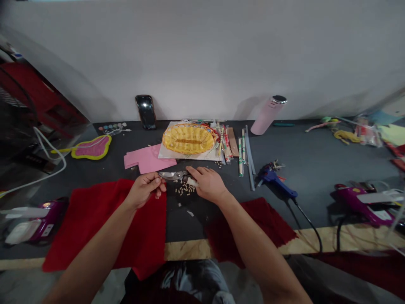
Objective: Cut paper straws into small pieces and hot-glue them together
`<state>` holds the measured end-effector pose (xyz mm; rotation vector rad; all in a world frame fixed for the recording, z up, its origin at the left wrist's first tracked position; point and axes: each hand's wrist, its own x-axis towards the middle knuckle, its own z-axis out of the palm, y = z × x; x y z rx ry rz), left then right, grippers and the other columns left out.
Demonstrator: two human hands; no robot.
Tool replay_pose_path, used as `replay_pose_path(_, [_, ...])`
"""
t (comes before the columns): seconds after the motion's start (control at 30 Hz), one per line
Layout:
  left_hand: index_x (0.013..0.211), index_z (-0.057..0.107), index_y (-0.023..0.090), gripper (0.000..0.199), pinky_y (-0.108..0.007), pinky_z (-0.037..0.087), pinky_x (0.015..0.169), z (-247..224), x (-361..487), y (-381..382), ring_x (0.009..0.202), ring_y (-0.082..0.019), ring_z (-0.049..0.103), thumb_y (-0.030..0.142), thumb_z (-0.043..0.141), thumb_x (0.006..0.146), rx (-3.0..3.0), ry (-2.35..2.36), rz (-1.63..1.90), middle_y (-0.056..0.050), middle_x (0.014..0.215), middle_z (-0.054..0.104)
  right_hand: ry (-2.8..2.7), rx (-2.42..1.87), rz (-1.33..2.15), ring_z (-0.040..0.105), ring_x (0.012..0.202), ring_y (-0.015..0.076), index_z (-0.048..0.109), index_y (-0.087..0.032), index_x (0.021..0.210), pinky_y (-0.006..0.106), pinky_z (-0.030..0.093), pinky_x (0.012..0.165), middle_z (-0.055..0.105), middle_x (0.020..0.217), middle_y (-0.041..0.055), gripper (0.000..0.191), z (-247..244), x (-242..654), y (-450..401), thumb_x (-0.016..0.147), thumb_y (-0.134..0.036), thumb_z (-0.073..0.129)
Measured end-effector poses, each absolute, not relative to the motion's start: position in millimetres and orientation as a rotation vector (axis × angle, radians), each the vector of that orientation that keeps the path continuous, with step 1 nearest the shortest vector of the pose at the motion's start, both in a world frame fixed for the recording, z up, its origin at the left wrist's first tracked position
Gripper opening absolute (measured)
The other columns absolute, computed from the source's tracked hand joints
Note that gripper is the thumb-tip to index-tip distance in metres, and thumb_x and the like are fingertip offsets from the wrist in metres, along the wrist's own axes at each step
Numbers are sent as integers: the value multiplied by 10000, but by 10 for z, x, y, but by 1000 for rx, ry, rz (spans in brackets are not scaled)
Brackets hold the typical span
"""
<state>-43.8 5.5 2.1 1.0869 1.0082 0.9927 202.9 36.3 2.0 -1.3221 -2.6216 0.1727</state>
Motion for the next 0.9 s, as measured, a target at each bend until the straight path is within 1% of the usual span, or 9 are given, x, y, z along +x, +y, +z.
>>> replay_pose_path(0.1, [786, 571, 124, 253, -202, 434, 423, 35, -426, 51, 436, -80, 539, 374, 604, 790, 1082, 1022, 981, -29, 651, 659, -2624, -1274, 159, 536, 978, 231, 343, -177, 1378, 354, 404, 872, 589, 1090, 104, 639, -15, 2040, 390, 754, -175, 481])
replay_pose_path(0.17, [775, 568, 124, 258, -198, 429, 422, 53, -418, 44, 429, -77, 532, 379, 603, 788, 1089, 1029, 971, -26, 639, 656, -2631, -1236, 193, 535, 991, 232, 346, -167, 1376, 358, 406, 879, 590, 1099, 110, 639, -19, 2047, 402, 750, -170, 475])
replay_pose_path(0.27, [769, 568, 125, 251, -193, 422, 423, 70, -406, 33, 427, -72, 527, 373, 592, 797, 1120, 1033, 981, -24, 635, 653, -2638, -1190, 273, 555, 974, 219, 367, -167, 1362, 345, 417, 875, 602, 1096, 108, 609, 6, 2063, 402, 760, -172, 465])
replay_pose_path(0.4, [789, 577, 125, 230, -191, 423, 440, 55, -385, 33, 438, -68, 527, 354, 576, 812, 1169, 1068, 1009, -21, 645, 653, -2647, -1215, 375, 594, 931, 210, 396, -174, 1345, 326, 444, 829, 623, 1089, 105, 575, 55, 2082, 371, 774, -168, 461])
replay_pose_path(0.57, [772, 579, 128, 248, -198, 421, 452, 31, -376, 37, 447, -72, 527, 374, 586, 800, 1186, 1083, 1034, -24, 646, 655, -2660, -1199, 475, 612, 972, 209, 448, -200, 1301, 311, 452, 837, 630, 1142, 88, 475, 76, 2059, 313, 826, -203, 446])
replay_pose_path(0.77, [781, 591, 132, 253, -199, 409, 417, 60, -373, 30, 416, -77, 513, 385, 614, 779, 1111, 1026, 1026, -20, 612, 646, -2605, -1279, 355, 603, 1006, 206, 432, -248, 1326, 308, 449, 852, 596, 1218, 70, 483, 15, 2089, 353, 846, -238, 476])
replay_pose_path(0.9, [744, 587, 145, 261, -184, 384, 399, 128, -378, 73, 406, -67, 482, 400, 639, 751, 1010, 1105, 1228, -6, 577, 618, -2418, -1481, 215, 614, 981, 220, 440, -255, 1325, 323, 470, 820, 603, 1206, 72, 456, -57, 2141, 447, 880, -350, 465])
